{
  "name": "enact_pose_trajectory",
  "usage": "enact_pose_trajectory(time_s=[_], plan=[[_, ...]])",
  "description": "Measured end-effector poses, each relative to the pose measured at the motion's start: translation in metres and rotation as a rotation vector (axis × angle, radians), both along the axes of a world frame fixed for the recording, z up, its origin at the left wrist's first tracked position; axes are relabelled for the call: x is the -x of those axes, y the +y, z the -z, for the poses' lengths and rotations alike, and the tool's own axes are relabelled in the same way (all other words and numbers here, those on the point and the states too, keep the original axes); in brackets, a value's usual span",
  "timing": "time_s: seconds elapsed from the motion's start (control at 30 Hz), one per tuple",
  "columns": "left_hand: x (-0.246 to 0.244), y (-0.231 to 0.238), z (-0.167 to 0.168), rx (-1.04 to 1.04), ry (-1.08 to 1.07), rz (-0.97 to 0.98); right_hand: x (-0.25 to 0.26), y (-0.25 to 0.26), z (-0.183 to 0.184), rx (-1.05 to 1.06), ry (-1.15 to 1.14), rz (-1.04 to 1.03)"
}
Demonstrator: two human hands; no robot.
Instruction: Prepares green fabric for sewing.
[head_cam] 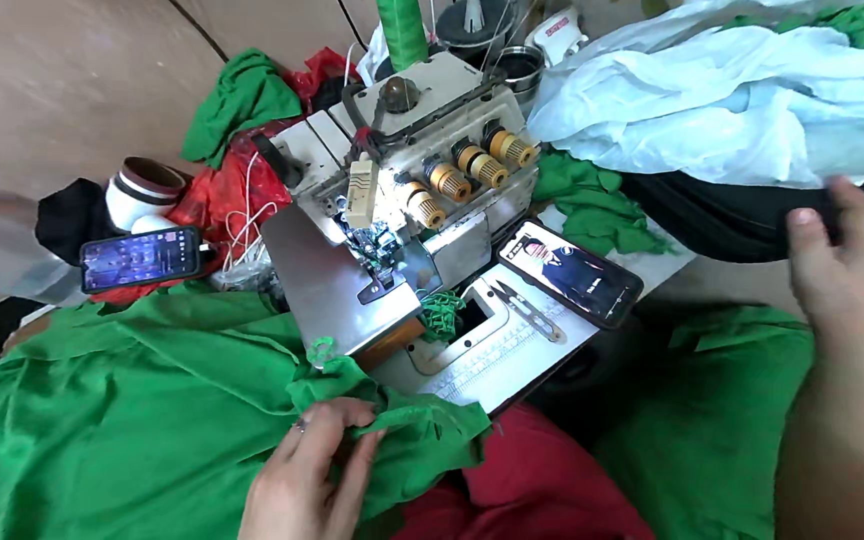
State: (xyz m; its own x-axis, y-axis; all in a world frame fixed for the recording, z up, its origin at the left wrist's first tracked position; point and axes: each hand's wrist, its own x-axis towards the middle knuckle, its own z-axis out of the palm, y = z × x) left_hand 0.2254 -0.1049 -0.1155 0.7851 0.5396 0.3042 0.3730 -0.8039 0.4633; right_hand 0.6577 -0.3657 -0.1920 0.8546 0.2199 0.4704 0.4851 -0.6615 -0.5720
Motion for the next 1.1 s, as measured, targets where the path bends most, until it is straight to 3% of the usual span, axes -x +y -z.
enact_pose_trajectory(time_s=[0.13, 0.43, 0.8, 1.1], plan=[[-0.002, -0.006, -0.007, -0.026, -0.033, 0.048, 0.003, 0.028, 0.002, -0.034, -0.053, 0.025], [-0.006, -0.011, -0.016, -0.254, -0.058, 0.120, -0.011, 0.026, 0.013, -0.023, -0.133, 0.041], [-0.009, -0.019, -0.017, -0.151, -0.077, 0.276, -0.007, 0.050, 0.021, -0.046, -0.265, 0.044], [-0.008, -0.018, -0.009, -0.179, -0.012, 0.306, 0.004, 0.067, 0.017, -0.051, -0.239, 0.067]])
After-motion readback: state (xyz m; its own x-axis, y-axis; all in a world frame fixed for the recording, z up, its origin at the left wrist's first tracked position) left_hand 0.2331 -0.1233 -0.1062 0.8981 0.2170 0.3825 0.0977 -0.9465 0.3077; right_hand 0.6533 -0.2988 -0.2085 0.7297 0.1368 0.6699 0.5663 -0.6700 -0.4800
